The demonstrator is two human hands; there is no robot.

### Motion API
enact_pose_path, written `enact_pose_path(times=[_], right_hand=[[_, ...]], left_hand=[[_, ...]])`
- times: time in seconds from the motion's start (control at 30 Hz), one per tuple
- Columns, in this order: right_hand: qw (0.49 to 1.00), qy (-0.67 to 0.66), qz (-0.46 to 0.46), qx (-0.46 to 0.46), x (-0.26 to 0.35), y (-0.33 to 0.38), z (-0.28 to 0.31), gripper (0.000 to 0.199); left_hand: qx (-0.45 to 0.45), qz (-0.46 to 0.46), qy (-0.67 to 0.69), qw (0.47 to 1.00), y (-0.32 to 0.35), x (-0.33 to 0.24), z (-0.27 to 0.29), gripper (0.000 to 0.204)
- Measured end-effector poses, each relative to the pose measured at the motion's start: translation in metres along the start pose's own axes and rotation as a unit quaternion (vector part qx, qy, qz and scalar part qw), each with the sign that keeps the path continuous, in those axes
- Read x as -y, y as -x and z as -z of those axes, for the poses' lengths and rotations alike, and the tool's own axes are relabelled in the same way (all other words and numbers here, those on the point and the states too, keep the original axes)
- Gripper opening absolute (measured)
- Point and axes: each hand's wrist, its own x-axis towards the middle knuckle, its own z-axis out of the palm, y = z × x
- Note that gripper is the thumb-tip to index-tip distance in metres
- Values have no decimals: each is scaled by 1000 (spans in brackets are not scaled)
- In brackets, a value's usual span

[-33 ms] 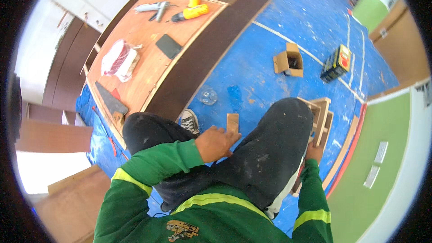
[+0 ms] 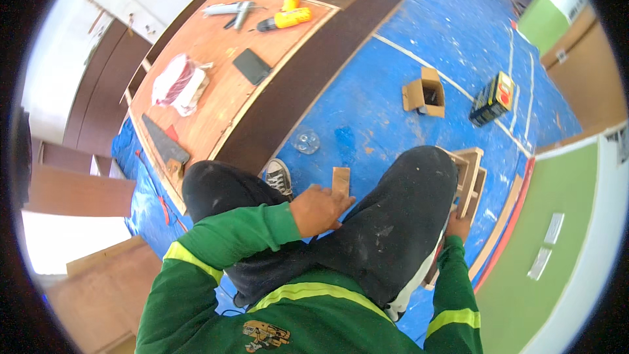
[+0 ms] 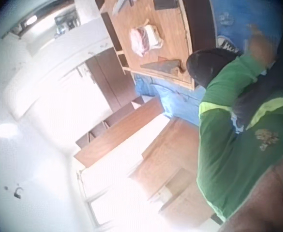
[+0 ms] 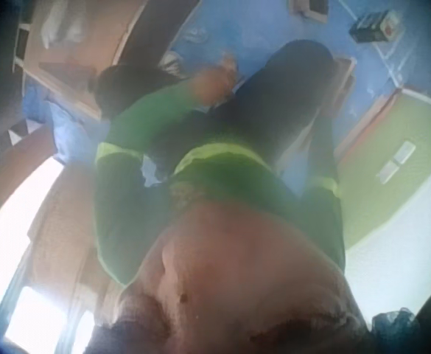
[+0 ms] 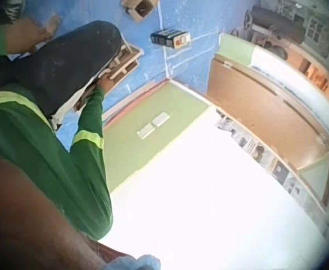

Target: The person sits on the floor and uses a pencil and metal ruler to mark a wooden furniture piece. They then reach into a wooden tool organizer to retrieve and handle various small items, including a white plastic piece and a small wooden block.

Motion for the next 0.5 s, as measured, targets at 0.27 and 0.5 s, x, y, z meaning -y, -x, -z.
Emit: enact_pose_path(times=[0.27,0.5], right_hand=[[997,-32,54,-38,-35,-28,-26,55],[994,-54,92,-20,-63,-29,-62,56]], left_hand=[[37,1,-19,999,-26,14,-7,70],[30,79,84,993,-6,21,50,72]])
